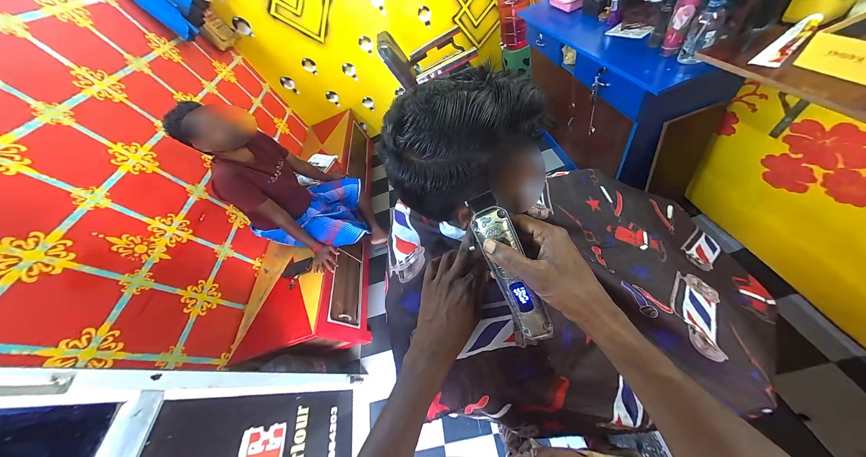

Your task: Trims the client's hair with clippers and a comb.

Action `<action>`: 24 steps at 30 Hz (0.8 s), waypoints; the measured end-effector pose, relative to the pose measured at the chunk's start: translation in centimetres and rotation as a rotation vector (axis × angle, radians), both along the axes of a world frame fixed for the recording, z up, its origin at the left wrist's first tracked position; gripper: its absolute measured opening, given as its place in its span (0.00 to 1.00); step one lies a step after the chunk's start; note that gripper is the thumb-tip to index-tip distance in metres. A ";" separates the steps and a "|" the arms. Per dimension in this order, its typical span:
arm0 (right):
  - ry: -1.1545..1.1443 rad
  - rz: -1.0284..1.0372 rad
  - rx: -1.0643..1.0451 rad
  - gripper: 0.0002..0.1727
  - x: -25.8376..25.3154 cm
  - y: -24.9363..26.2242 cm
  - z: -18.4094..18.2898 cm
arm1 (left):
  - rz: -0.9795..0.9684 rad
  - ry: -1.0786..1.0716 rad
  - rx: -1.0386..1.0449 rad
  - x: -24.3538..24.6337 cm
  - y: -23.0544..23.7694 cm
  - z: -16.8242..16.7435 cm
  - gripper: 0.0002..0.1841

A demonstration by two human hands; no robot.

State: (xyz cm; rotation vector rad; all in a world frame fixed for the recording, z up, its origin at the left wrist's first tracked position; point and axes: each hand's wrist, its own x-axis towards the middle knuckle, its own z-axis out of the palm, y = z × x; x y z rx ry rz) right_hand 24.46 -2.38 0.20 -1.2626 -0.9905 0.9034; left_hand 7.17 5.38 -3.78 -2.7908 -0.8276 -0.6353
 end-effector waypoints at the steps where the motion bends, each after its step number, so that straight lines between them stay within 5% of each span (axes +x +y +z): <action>1: 0.012 -0.006 0.011 0.22 0.0 -0.1 0.0 | 0.000 -0.002 -0.002 0.0 0.0 -0.1 0.14; 24: 0.007 0.017 0.017 0.22 0.6 -0.2 0.3 | 0.001 -0.012 -0.006 -0.1 0.1 -0.1 0.15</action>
